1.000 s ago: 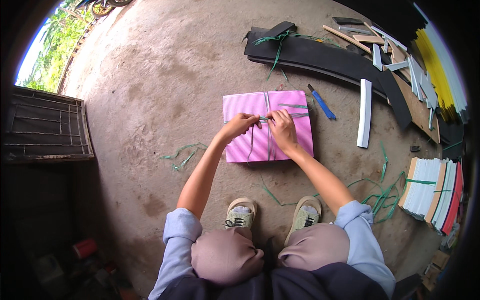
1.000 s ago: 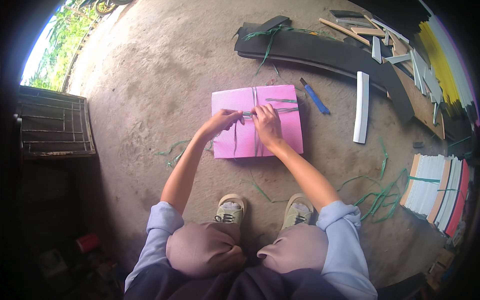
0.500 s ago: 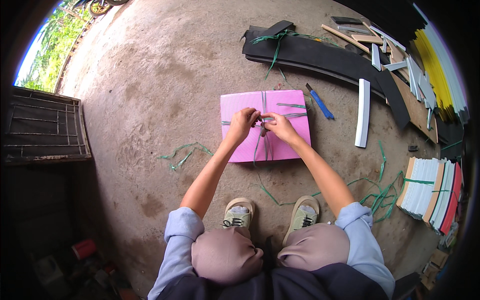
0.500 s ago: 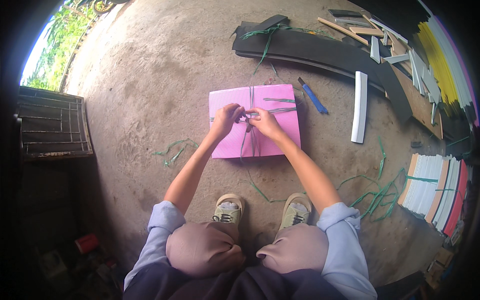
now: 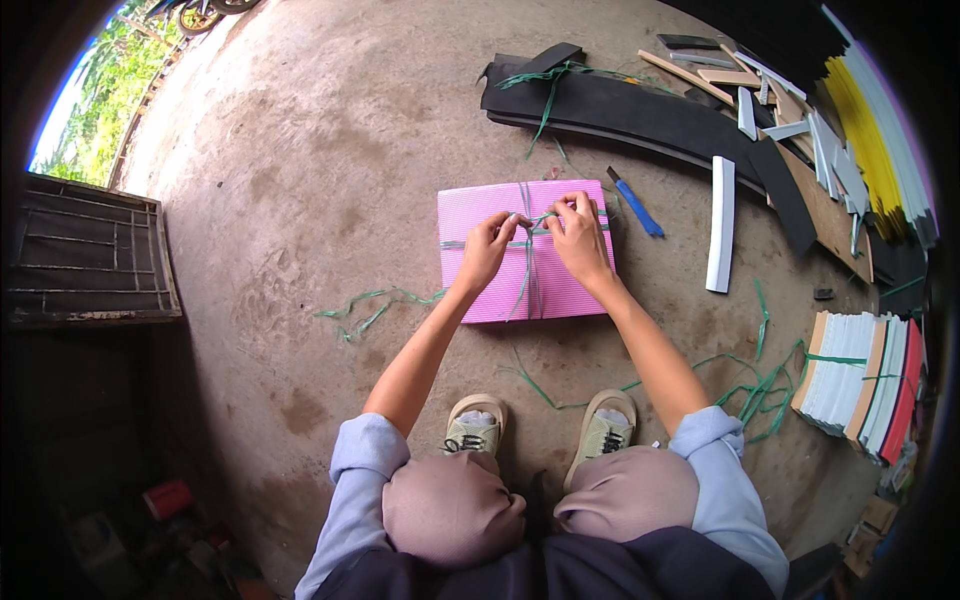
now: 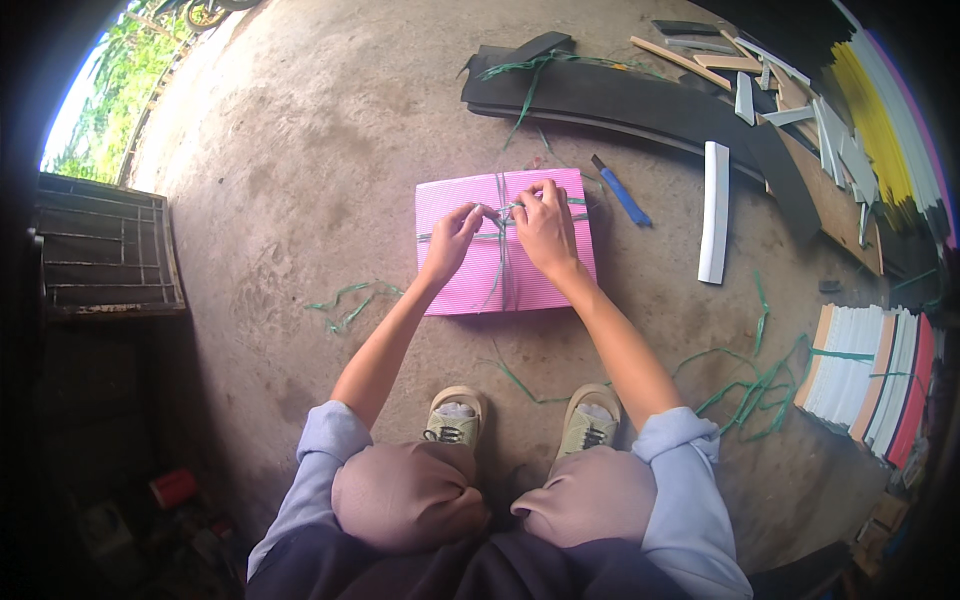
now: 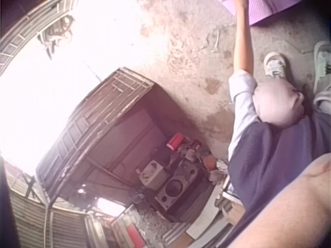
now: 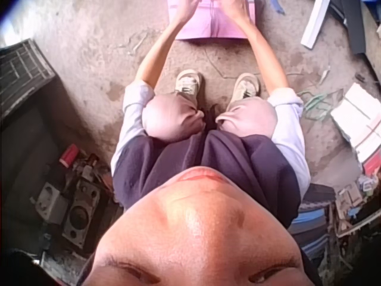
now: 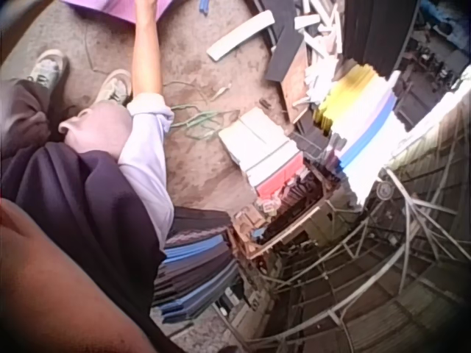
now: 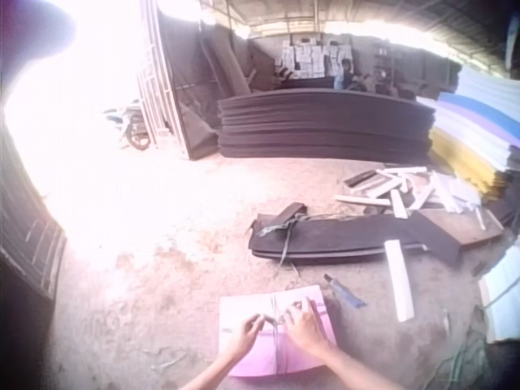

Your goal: The person stacks pink foam sheets, wraps a green plastic strap around the stack, and ties it securely. They then move the completed bundle aside and repeat the process with another stack of pink sheets.

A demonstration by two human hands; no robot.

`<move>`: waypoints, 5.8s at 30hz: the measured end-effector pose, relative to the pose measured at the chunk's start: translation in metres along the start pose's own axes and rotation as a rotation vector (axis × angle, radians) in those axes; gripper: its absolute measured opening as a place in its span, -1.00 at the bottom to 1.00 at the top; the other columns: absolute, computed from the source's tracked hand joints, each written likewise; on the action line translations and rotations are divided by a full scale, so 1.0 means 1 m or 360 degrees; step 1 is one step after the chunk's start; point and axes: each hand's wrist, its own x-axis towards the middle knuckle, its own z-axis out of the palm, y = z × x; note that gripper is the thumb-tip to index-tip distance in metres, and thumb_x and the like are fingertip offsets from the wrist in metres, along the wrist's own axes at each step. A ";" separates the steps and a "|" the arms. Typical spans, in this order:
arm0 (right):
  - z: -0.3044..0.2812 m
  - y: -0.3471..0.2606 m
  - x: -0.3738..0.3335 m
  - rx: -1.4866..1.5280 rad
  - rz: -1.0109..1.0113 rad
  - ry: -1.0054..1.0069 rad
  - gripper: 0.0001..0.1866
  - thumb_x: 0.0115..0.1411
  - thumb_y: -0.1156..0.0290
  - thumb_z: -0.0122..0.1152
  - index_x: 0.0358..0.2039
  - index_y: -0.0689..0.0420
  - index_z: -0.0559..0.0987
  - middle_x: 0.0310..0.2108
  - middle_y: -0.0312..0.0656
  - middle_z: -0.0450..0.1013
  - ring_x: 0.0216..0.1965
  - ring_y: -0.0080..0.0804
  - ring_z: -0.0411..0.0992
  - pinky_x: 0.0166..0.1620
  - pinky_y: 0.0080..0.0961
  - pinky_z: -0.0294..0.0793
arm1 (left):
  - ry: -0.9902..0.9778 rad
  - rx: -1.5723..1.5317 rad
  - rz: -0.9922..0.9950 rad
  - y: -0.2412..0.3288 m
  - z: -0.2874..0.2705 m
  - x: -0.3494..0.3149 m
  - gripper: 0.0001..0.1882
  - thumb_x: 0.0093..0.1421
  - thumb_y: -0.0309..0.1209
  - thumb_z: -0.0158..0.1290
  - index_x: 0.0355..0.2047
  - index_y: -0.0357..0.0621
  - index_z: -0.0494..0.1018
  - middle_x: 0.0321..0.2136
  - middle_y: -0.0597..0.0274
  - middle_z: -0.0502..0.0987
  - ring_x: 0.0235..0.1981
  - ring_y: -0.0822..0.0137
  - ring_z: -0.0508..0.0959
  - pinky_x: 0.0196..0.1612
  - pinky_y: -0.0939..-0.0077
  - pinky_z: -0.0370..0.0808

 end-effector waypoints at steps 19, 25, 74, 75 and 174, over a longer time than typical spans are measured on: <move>-0.136 0.140 -0.023 -0.0546 0.0844 0.0183 -0.67 0.08 0.17 0.00 -0.51 0.23 0.45 -0.52 -0.07 0.45 -0.44 -0.19 0.43 -0.41 -0.36 0.36 | 0.0355 0.0040 -0.0521 -0.031 0.005 0.012 -0.52 -0.03 -0.20 0.10 -0.83 -0.14 0.10 -0.85 0.42 0.14 -0.73 0.58 0.10 -0.66 0.55 0.10; -0.129 0.154 -0.073 -0.0638 0.1375 0.0317 -0.68 0.10 0.18 -0.09 -0.41 0.18 0.48 -0.34 0.08 0.41 -0.29 0.07 0.36 -0.26 -0.18 0.35 | 0.0683 0.0684 -0.0318 -0.055 -0.017 0.018 -0.68 -0.09 -0.34 0.05 -0.77 -0.28 0.22 -0.84 0.10 0.25 -0.76 0.41 0.25 -0.60 0.40 0.26; 0.016 0.038 -0.067 -0.0328 -0.0193 -0.0597 -0.66 -0.11 0.67 -0.04 -0.24 0.21 0.44 -0.75 -0.13 0.34 -0.75 -0.29 0.36 -0.68 -0.44 0.33 | 0.0947 0.0230 0.0036 -0.072 0.034 0.077 -0.72 0.08 -0.52 -0.04 -0.70 -0.28 0.15 -0.79 0.41 0.08 -0.66 0.65 0.07 -0.66 0.65 0.05; 0.015 0.037 -0.067 -0.0340 -0.0193 -0.0614 -0.66 -0.10 0.67 -0.04 -0.24 0.21 0.44 -0.75 -0.13 0.34 -0.75 -0.29 0.36 -0.68 -0.44 0.34 | 0.0951 0.0203 0.0026 -0.071 0.034 0.076 -0.72 0.08 -0.52 -0.04 -0.70 -0.29 0.16 -0.79 0.42 0.08 -0.66 0.65 0.07 -0.66 0.65 0.05; -0.041 0.041 -0.029 0.0113 0.0082 -0.0072 -0.25 -0.02 0.02 0.15 0.08 0.16 0.14 0.01 0.05 0.14 0.07 -0.06 0.08 0.10 -0.20 0.03 | 0.0024 -0.0036 -0.0363 0.016 -0.001 -0.022 -0.75 0.03 -0.31 0.10 -0.36 -0.25 0.51 -0.46 0.23 0.53 -0.37 0.49 0.45 -0.24 0.60 0.35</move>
